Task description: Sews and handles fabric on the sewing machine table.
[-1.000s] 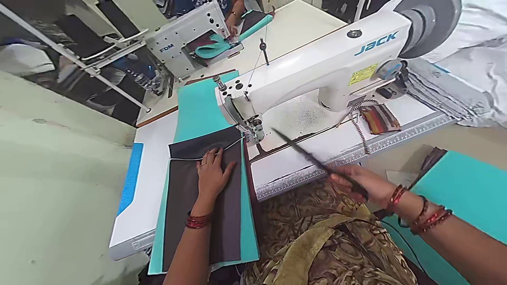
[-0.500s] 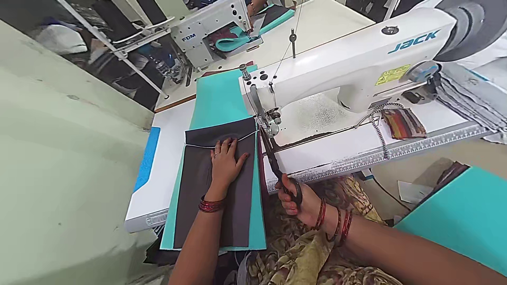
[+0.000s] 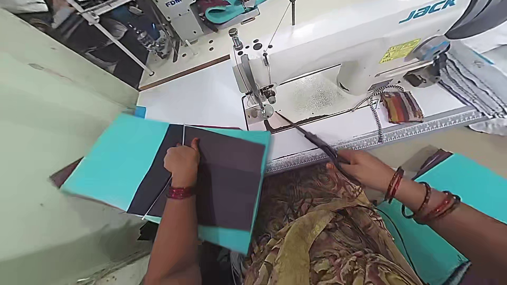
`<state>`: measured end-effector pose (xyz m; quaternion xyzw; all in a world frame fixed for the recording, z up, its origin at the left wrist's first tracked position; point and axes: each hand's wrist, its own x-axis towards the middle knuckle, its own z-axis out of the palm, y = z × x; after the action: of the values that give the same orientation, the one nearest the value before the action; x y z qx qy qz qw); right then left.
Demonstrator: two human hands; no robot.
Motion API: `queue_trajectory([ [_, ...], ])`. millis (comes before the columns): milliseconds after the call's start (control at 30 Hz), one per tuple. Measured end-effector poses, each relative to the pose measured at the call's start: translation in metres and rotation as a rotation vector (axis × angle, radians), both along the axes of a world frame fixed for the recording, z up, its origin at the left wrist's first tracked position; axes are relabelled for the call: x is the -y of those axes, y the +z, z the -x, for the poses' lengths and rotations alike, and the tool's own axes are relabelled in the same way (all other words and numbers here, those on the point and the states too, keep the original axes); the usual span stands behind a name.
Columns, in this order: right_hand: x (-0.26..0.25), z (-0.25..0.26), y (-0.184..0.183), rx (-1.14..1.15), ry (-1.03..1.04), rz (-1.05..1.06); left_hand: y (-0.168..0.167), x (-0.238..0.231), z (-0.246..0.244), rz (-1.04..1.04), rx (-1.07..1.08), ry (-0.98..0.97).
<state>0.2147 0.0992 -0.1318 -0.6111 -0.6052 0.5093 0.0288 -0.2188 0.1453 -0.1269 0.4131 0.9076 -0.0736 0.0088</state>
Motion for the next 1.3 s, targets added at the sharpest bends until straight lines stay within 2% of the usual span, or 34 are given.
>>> queue_trajectory([
  [100, -0.022, 0.001, 0.007, 0.234, -0.003, -0.174, 0.005, -0.015, 0.001, -0.01, -0.013, 0.154],
  [200, -0.036, 0.008, 0.012, 0.441, -0.035, -0.294, 0.002, -0.005, 0.003, -0.031, -0.015, 0.152],
  [300, -0.051, 0.011, 0.002, 0.497, -0.104, -0.387, -0.013, 0.025, 0.034, -0.124, -0.007, 0.024],
  [400, -0.065, 0.017, -0.002, 0.6, -0.076, -0.465, -0.017, 0.055, 0.057, -0.231, 0.046, -0.111],
  [467, -0.065, 0.032, 0.0, 0.575, -0.034, -0.684, -0.01, 0.07, 0.045, -0.318, 0.073, -0.265],
  [533, -0.062, 0.055, -0.006, 0.395, 0.07, -0.819, 0.001, 0.076, 0.003, -0.345, 0.145, -0.45],
  [600, -0.056, 0.088, -0.015, 0.21, 0.165, -0.735, 0.001, 0.076, -0.055, -0.346, 0.235, -0.627],
  [667, -0.051, 0.119, -0.019, 0.123, 0.219, -0.574, -0.013, 0.072, -0.105, -0.321, 0.235, -0.711],
  [733, -0.048, 0.136, -0.021, 0.107, 0.199, -0.507, -0.019, 0.062, -0.138, -0.169, 0.144, -0.672],
  [800, -0.046, 0.135, -0.02, 0.077, 0.136, -0.459, -0.012, 0.053, -0.155, 0.032, 0.143, -0.573],
  [867, -0.048, 0.126, -0.016, 0.007, 0.077, -0.391, -0.002, 0.051, -0.153, 0.069, 0.189, -0.571],
  [967, -0.049, 0.117, -0.014, -0.096, 0.021, -0.342, 0.008, 0.054, -0.128, -0.027, 0.333, -0.622],
  [1100, -0.044, 0.128, -0.015, -0.07, 0.065, -0.336, 0.005, 0.059, -0.094, -0.141, 0.422, -0.582],
  [1200, -0.043, 0.141, -0.019, -0.016, 0.134, -0.38, 0.0, 0.066, -0.102, -0.158, 0.352, -0.64],
  [1300, -0.043, 0.147, -0.018, 0.009, 0.138, -0.378, -0.007, 0.066, -0.135, 0.045, 0.205, -0.593],
])
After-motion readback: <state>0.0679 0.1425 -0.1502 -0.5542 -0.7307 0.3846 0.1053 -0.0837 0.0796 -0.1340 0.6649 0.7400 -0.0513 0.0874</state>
